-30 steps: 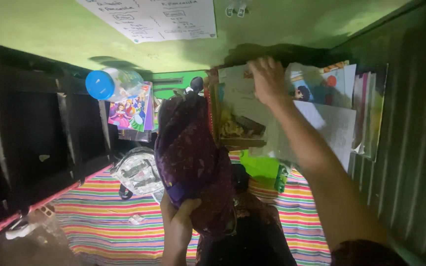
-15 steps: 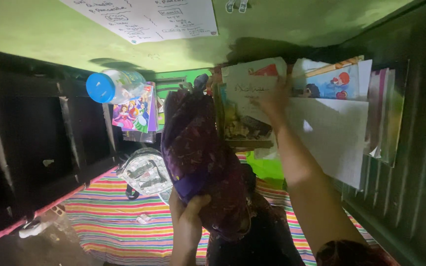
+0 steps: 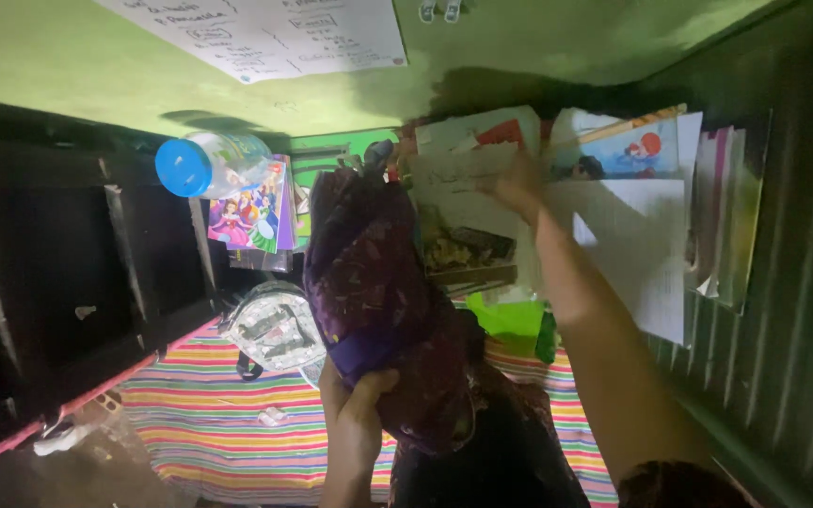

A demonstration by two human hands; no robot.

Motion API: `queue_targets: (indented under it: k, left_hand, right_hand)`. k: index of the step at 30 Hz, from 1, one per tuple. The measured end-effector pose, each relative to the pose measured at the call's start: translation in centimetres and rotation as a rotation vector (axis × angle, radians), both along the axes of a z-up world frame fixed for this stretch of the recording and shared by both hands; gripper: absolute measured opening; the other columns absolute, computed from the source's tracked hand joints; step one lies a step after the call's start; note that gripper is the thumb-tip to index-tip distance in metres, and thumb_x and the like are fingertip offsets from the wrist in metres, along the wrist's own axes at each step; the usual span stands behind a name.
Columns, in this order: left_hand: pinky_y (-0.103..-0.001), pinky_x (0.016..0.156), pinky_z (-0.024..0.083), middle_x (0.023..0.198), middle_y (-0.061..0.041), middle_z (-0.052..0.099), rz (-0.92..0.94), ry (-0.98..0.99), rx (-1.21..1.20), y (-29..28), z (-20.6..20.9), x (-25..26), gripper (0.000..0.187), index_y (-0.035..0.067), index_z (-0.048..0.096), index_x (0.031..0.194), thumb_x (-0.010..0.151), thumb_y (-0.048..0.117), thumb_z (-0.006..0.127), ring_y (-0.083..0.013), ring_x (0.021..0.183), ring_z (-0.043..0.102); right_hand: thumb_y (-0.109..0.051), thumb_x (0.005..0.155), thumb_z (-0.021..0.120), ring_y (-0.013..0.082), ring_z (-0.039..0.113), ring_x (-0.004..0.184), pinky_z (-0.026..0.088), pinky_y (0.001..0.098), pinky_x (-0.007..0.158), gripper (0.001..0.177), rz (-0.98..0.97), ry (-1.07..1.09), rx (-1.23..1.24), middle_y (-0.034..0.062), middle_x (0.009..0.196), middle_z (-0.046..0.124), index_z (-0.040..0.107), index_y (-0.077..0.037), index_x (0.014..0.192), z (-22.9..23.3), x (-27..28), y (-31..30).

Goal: Organizing various household items including packing books, checking bags, and hanging a purse on the wall.

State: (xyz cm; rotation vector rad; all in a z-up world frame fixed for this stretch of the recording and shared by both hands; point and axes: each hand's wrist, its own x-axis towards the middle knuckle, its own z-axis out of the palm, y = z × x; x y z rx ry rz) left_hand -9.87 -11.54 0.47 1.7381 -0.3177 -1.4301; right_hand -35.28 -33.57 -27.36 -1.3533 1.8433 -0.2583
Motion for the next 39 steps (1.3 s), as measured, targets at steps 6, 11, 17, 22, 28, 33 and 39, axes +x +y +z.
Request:
queue_targets:
  k: [6,11,17,22,28,33,39]
  left_hand:
    - [-0.032,0.082,0.052,0.095,-0.008,0.070,0.001,-0.045,0.010,0.0,0.5,0.2,0.041,0.001,0.065,0.111,0.070,0.001,0.064,-0.0203,0.088,0.065]
    - [-0.032,0.080,0.050,0.093,-0.010,0.068,-0.079,-0.089,-0.037,0.1,0.1,0.5,0.034,-0.002,0.066,0.107,0.073,0.002,0.064,-0.0212,0.085,0.061]
    - [-0.031,0.079,0.048,0.092,-0.007,0.066,-0.094,-0.089,-0.098,-0.3,-0.3,0.0,0.033,0.000,0.065,0.105,0.072,0.001,0.064,-0.0195,0.084,0.059]
    - [-0.032,0.080,0.048,0.092,-0.007,0.066,-0.202,-0.178,-0.052,-1.1,0.1,-0.7,0.032,0.000,0.065,0.105,0.074,0.001,0.063,-0.0192,0.084,0.059]
    - [-0.033,0.082,0.049,0.095,-0.008,0.065,-0.169,-0.048,-0.103,-1.8,-0.1,-0.6,0.040,0.000,0.063,0.113,0.073,0.000,0.062,-0.0206,0.087,0.060]
    - [-0.032,0.085,0.049,0.098,-0.009,0.066,-0.182,-0.043,-0.166,-1.8,-0.2,0.4,0.041,0.000,0.063,0.112,0.071,0.000,0.060,-0.0209,0.089,0.062]
    - [-0.033,0.083,0.048,0.096,-0.010,0.065,-0.159,-0.102,-0.121,-1.3,-0.9,1.6,0.036,-0.001,0.062,0.110,0.074,0.001,0.061,-0.0218,0.089,0.061]
  right_hand:
    - [-0.025,0.092,0.074,0.0242,0.066,0.125,0.053,0.0397,0.103,0.057,-0.318,-0.323,-0.020,0.0161,0.142,0.068,0.058,-0.006,0.144,1.5,-2.3,-1.3]
    - [-0.008,0.093,0.076,0.0289,0.055,0.129,0.044,0.0416,0.106,0.054,-0.389,-0.349,-0.495,0.0193,0.142,0.058,0.054,-0.002,0.142,1.9,-3.4,0.7]
    - [-0.012,0.097,0.073,0.0200,0.064,0.092,0.052,0.0350,0.083,0.019,-0.739,-0.318,-0.301,0.0105,0.100,0.071,0.071,0.000,0.112,2.1,-1.8,16.4]
    - [-0.017,0.089,0.078,0.0180,0.067,0.073,0.056,0.0345,0.062,0.026,-0.969,-0.236,0.027,0.0106,0.089,0.072,0.074,0.003,0.105,0.3,-4.2,26.1]
    - [-0.018,0.088,0.078,0.0189,0.067,0.061,0.053,0.0355,0.050,0.033,-1.208,-0.495,-0.130,0.0156,0.088,0.073,0.067,0.006,0.108,7.1,-4.8,23.9]
    - [-0.041,0.110,0.049,0.0205,0.063,0.049,0.050,0.0366,0.051,0.051,-0.625,0.204,-0.259,0.0099,0.063,0.069,0.079,-0.004,0.091,9.8,-6.9,23.1]
    - [-0.039,0.115,0.045,0.0242,0.069,0.056,0.055,0.0374,0.057,0.056,-0.577,0.320,-0.574,0.0125,0.064,0.069,0.075,-0.003,0.084,15.6,-9.7,20.5]
